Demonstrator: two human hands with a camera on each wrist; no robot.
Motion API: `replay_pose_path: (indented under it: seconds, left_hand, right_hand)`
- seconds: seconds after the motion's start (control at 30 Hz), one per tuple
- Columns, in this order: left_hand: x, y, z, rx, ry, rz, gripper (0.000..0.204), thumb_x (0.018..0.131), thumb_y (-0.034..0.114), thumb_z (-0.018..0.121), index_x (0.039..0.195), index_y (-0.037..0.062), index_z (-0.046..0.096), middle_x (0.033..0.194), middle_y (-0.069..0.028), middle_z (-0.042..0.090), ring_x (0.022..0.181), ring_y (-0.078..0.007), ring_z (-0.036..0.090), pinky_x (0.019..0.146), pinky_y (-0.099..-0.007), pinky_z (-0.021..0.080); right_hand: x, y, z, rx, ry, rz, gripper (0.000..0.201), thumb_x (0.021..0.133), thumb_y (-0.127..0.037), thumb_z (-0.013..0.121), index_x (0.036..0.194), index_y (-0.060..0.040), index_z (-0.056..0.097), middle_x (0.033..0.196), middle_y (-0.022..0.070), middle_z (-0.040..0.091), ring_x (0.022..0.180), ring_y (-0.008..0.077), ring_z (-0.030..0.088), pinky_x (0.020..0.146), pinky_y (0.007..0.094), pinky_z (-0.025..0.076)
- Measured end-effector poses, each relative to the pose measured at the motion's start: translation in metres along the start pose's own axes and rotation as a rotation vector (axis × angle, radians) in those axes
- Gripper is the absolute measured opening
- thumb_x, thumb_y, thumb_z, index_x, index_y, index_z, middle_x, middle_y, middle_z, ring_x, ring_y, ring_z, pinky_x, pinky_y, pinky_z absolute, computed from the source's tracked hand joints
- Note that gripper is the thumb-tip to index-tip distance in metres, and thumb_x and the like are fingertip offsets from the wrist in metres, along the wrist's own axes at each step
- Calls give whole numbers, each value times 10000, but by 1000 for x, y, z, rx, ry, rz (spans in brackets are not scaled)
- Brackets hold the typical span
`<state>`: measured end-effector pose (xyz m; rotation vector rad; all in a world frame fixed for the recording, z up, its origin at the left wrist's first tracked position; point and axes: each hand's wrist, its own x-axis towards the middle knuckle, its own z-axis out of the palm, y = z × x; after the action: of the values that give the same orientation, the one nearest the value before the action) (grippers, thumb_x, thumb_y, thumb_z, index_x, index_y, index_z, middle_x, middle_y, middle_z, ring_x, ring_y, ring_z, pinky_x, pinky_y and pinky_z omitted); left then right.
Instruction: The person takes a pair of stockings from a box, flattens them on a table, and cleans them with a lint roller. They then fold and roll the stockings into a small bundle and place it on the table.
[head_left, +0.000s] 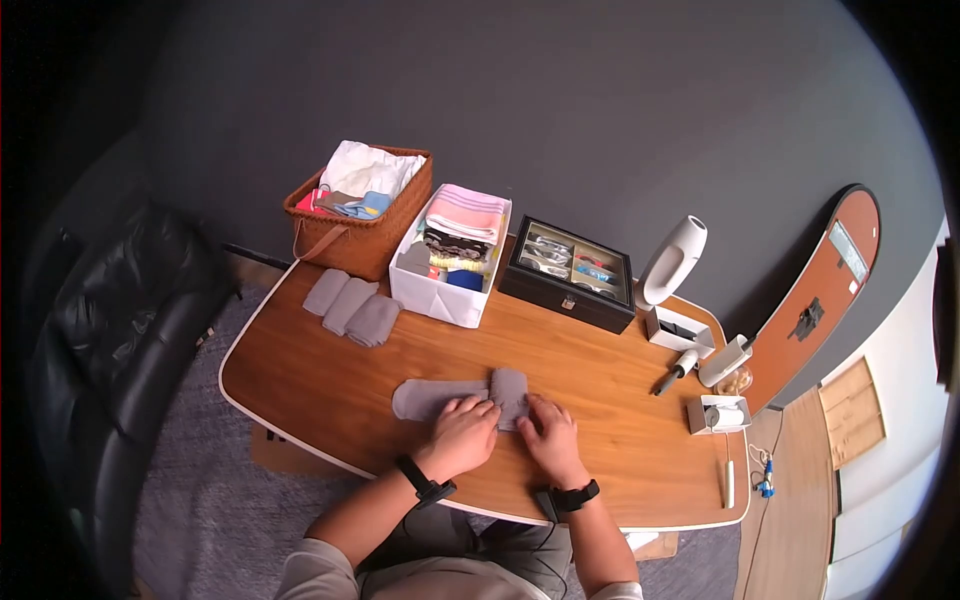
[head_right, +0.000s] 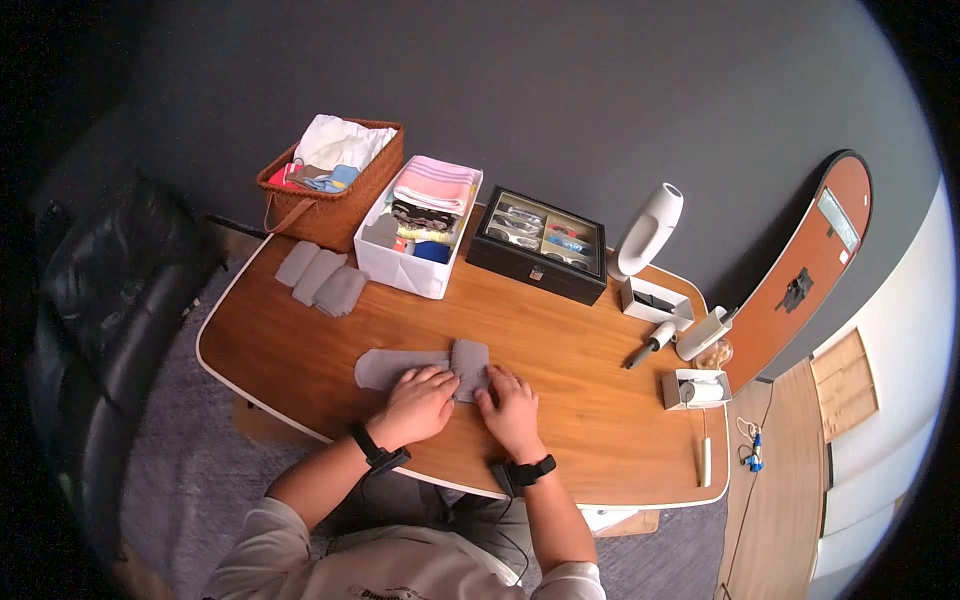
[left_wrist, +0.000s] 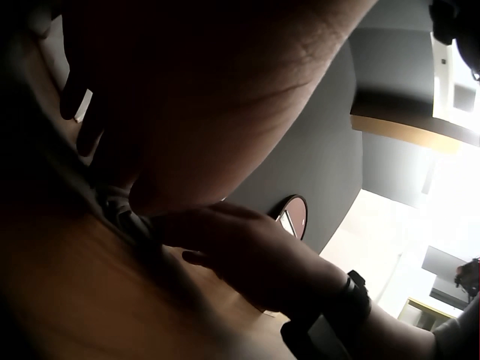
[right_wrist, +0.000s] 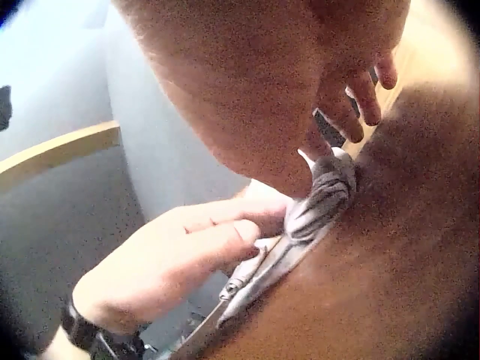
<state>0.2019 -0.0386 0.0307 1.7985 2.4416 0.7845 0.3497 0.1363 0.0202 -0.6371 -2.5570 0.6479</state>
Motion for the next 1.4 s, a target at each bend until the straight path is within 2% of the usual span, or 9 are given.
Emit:
replay_pose_path:
  seconds: [0.13, 0.33, 0.53, 0.67, 0.83, 0.93, 1.13, 1.23, 1.4]
  left_hand:
    - [-6, 9, 13, 4, 16, 0, 498, 984, 230, 678, 1435, 19, 675, 1539, -155, 644, 1489, -350, 524, 1234, -527, 378]
    - [-10, 9, 23, -38, 54, -28, 488, 972, 261, 706, 1390, 9, 689, 1575, -192, 572, 1539, -381, 448, 1256, -542, 348]
    - [-28, -13, -6, 40, 163, -122, 430, 944, 213, 711, 1321, 6, 721, 1499, -189, 621, 1476, -382, 496, 1208, -551, 380]
    - [-56, -40, -33, 77, 241, -233, 405, 952, 181, 699, 1313, 0, 721, 1431, -174, 665, 1402, -372, 559, 1180, -525, 409]
    - [-71, -52, -50, 143, 294, -262, 435, 958, 159, 691, 1358, -9, 689, 1440, -166, 660, 1373, -374, 575, 1164, -519, 419]
    - [-71, -44, -52, 64, 245, -261, 451, 961, 152, 686, 1383, -6, 674, 1448, -161, 654, 1360, -369, 577, 1149, -523, 424]
    - [-74, -41, -41, 45, 239, -180, 457, 943, 155, 704, 1381, 27, 681, 1432, -142, 638, 1344, -358, 568, 1149, -518, 424]
    - [-78, -48, -42, 69, 237, -200, 452, 946, 164, 705, 1376, 26, 685, 1447, -148, 633, 1366, -363, 556, 1160, -523, 418]
    - [-93, -58, -44, 80, 199, -197, 442, 970, 187, 696, 1380, 20, 686, 1493, -160, 620, 1431, -363, 525, 1198, -521, 398]
  right_hand:
    - [8, 8, 10, 180, 61, 193, 522, 1016, -312, 743, 1438, -12, 675, 1306, 237, 763, 1179, 430, 717, 1041, 510, 546]
    - [7, -23, 14, 371, 209, 13, 501, 1006, -195, 737, 1444, 31, 649, 1193, 272, 771, 1042, 442, 743, 917, 475, 599]
    - [1, -67, -9, 297, -13, -66, 533, 998, -268, 768, 1453, -13, 663, 1151, 257, 754, 1067, 421, 715, 990, 491, 544]
    - [4, -62, -12, 296, -57, -52, 466, 1056, -183, 727, 1473, 11, 655, 1400, 270, 720, 1306, 409, 688, 1117, 456, 526]
    - [15, -56, 6, 219, 67, -14, 330, 1056, -199, 670, 1330, -28, 742, 1212, 238, 777, 1175, 446, 699, 990, 521, 561]
    - [20, -50, 21, -14, 96, 40, 405, 1048, -354, 692, 1250, -11, 767, 1181, 249, 764, 1158, 446, 688, 985, 533, 551]
    - [31, -84, 29, -289, -135, 295, 672, 931, -648, 748, 1107, -2, 811, 1242, 244, 706, 1234, 428, 618, 1064, 539, 487]
    - [38, -93, 37, -302, -168, 306, 646, 922, -629, 762, 1095, -8, 815, 1290, 236, 699, 1287, 422, 598, 1093, 532, 469]
    - [47, -78, 50, -203, -145, 311, 513, 902, -527, 805, 1012, -26, 792, 1194, 215, 735, 1176, 413, 673, 1071, 523, 493]
